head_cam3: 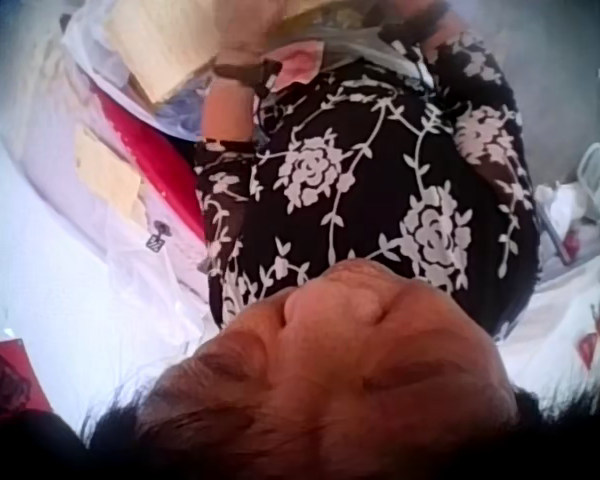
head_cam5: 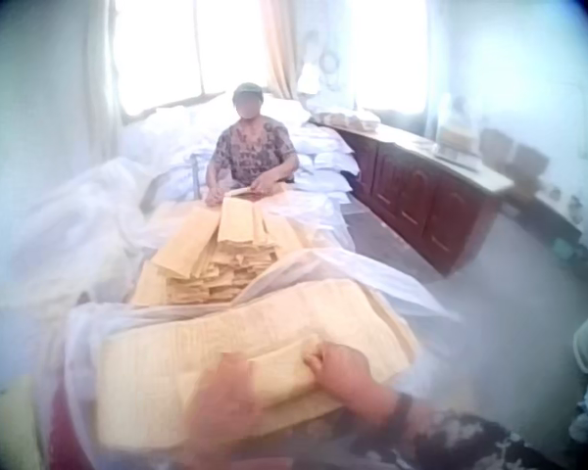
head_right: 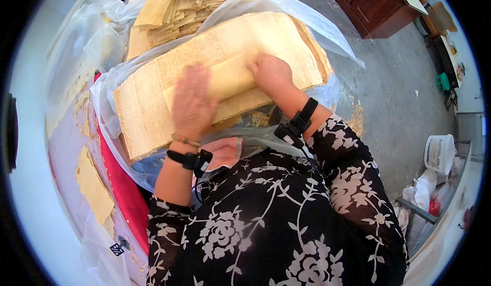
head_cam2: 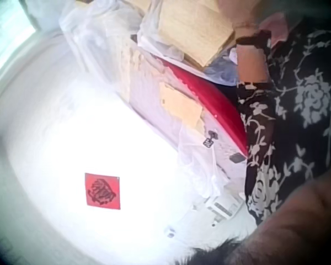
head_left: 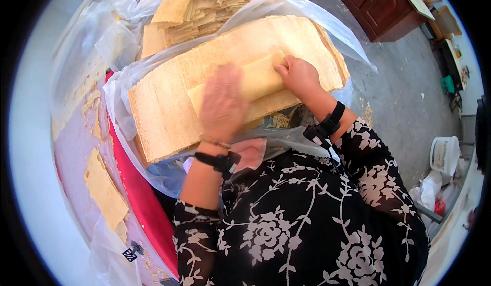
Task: Sorting and checking thin sheets of wood veneer by hand.
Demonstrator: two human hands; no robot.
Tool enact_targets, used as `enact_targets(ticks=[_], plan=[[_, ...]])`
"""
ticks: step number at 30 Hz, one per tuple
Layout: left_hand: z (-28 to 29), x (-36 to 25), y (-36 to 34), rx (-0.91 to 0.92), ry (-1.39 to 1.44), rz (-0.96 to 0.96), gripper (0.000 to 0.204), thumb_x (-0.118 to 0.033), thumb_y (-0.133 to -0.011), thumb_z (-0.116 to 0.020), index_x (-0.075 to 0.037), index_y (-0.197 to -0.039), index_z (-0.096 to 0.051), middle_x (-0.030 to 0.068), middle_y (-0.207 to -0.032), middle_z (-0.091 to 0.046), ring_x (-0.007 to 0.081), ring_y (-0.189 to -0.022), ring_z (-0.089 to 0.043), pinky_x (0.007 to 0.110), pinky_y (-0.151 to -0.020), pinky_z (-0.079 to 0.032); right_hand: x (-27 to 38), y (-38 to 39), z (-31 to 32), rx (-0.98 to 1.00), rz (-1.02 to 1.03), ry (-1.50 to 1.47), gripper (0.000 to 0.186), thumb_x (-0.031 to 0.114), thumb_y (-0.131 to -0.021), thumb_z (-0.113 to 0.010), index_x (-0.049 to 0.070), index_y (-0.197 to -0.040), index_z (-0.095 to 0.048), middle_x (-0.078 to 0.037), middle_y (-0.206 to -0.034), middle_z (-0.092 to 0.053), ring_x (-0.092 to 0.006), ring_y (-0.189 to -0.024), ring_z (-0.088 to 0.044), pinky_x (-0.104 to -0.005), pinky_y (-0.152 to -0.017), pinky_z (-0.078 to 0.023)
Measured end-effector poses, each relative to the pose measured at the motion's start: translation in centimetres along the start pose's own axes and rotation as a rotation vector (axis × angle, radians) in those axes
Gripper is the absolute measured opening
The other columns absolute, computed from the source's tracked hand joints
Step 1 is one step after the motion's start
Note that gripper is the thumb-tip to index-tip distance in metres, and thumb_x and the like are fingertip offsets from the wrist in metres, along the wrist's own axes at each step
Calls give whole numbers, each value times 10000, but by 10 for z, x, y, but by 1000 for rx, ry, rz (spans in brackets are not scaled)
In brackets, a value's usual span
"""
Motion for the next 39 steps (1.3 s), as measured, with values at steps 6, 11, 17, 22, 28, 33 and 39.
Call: enact_targets(ticks=[6,11,17,22,28,33,39], plan=[[-19,-8,1,173,42,-12,901,-617,-826,-643,-79,-1505,-393,143,-1570,-368,304,-1478,-289,446,-1207,-211,18,17,-8,-362,232,36,463,399,-906,-609,129,-1281,-624,-174,-1293,-625,-349,-1198,-582,-440,-1019,-457],[-25,-3,1,242,49,-21,908,-641,-823,-631,-64,-1490,-415,157,-1571,-359,311,-1477,-287,449,-1207,-202,24,31,-36,-6,642,195,576,402,-939,-563,208,-1473,-474,-38,-1552,-425,-300,-1493,-273,-565,-1208,-131],[-18,20,11,226,-22,29,878,-615,-830,-645,-40,-1462,-446,168,-1560,-367,347,-1470,-288,458,-1202,-206,25,25,-38,18,609,260,570,441,-963,-525,203,-1479,-478,-25,-1577,-397,-274,-1491,-288,-595,-1201,-84],[-18,42,20,130,-17,-54,639,-407,-898,-650,-36,-1398,-507,193,-1492,-448,373,-1386,-415,452,-1118,-366,14,10,-35,92,618,90,545,407,-999,-492,164,-1486,-467,-53,-1555,-428,-282,-1467,-331,-568,-1205,-128],[19,74,13,-113,-105,-122,440,-82,-881,-568,-69,-1321,-570,115,-1044,-705,274,-884,-693,383,-689,-554,-23,-21,10,-185,326,-475,465,262,-996,-542,91,-1429,-528,-183,-1454,-518,-345,-1387,-438,-434,-1173,-300],[78,159,-27,-171,-152,606,490,-125,-914,-556,-149,-1402,-526,176,-746,-678,365,-640,-662,496,-553,-492,-34,-8,-1,-89,365,220,497,256,-961,-576,115,-1434,-518,-144,-1546,-415,-322,-1451,-346,-457,-1196,-251],[35,296,-117,-66,-442,817,415,-214,-973,-506,-75,-1364,-528,184,-856,-724,382,-791,-705,491,-653,-548,-26,-10,2,-25,307,197,527,225,-917,-616,150,-1432,-528,-122,-1581,-366,-325,-1475,-304,-474,-1205,-226]])
Point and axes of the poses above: each hand's wrist, its own y-axis away from the middle knuckle, its own z-axis out of the back of the hand, x = y × z, the point moved 1 cm from there along -y, towards the middle knuckle
